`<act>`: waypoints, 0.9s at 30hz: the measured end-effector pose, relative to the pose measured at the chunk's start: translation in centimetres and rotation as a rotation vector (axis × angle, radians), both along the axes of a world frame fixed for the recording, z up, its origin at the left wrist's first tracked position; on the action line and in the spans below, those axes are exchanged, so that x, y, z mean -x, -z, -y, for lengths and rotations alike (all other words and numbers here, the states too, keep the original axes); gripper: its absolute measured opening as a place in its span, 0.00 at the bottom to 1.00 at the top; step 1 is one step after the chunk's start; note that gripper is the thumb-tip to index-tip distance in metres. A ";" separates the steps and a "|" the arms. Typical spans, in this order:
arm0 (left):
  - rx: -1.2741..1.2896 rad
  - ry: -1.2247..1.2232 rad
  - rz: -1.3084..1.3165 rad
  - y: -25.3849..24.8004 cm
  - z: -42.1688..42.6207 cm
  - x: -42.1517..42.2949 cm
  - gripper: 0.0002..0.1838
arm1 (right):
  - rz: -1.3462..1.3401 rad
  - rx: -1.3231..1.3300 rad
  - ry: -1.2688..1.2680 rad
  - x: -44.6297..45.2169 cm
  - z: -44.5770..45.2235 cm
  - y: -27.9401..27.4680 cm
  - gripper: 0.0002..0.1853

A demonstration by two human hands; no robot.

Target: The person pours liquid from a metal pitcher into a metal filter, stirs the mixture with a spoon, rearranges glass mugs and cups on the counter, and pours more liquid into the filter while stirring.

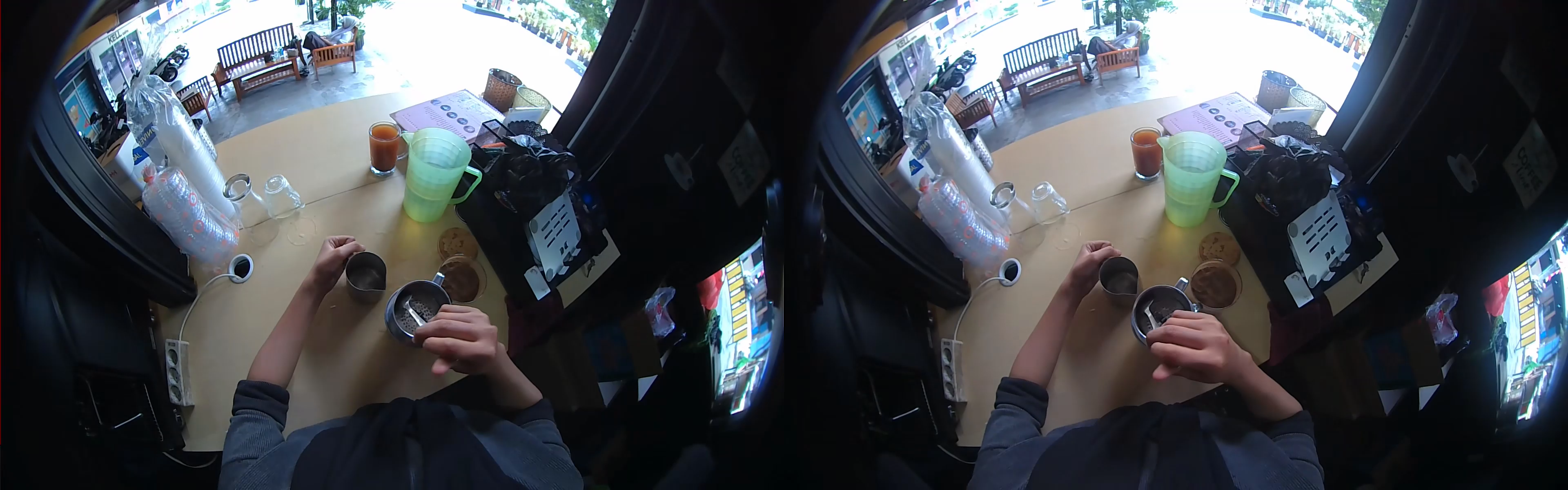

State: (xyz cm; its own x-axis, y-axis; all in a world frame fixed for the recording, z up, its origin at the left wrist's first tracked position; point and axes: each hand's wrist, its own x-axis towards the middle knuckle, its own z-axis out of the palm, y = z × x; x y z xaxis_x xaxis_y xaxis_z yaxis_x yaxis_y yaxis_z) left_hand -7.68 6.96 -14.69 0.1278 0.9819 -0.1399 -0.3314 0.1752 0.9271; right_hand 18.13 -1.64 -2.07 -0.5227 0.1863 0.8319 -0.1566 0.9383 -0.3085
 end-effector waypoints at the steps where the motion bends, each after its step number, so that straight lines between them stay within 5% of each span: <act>1: 0.005 -0.023 -0.046 -0.3 0.2 -0.2 0.13 | 0.000 0.001 -0.001 -0.2 -0.2 0.1 0.23; 3: 0.011 -0.044 -0.091 -0.5 0.2 -0.1 0.14 | -0.119 0.304 -0.111 -1.5 -0.6 0.1 0.26; 6: -0.135 -0.049 -0.385 -0.8 -0.3 -0.1 0.12 | -0.114 0.292 -0.011 -1.6 -1.0 -0.1 0.29; 9: -0.258 -0.373 -0.503 -2.1 -0.3 -1.1 0.11 | -0.111 0.248 0.019 -1.2 -0.8 0.1 0.29; 11: -0.707 -0.727 -0.628 -3.0 -0.2 -1.3 0.10 | -0.157 0.323 0.009 -1.9 -0.7 0.0 0.29; 13: -0.679 -0.640 -0.580 -5.9 2.1 -1.5 0.13 | -0.192 0.315 0.068 -1.9 -0.8 0.2 0.29; 17: -0.954 0.191 -0.558 -11.4 6.3 -4.2 0.41 | -0.221 0.250 0.130 -1.6 -0.2 0.3 0.28; 20: -0.941 0.359 -0.594 -11.7 7.7 -6.3 0.51 | -0.260 0.262 0.151 -1.9 0.2 0.5 0.28; 27: -0.824 0.346 -0.483 -10.4 7.2 -6.4 0.53 | -0.190 0.219 0.204 -1.9 0.8 0.8 0.27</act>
State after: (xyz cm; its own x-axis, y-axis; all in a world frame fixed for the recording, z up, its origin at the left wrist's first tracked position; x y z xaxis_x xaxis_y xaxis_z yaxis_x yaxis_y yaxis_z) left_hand -1.28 -0.29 -4.29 0.5323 0.7160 0.4516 0.0582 -0.5632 0.8243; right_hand 20.00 -2.47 -2.90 -0.2959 0.4558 0.8395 -0.0467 0.8709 -0.4893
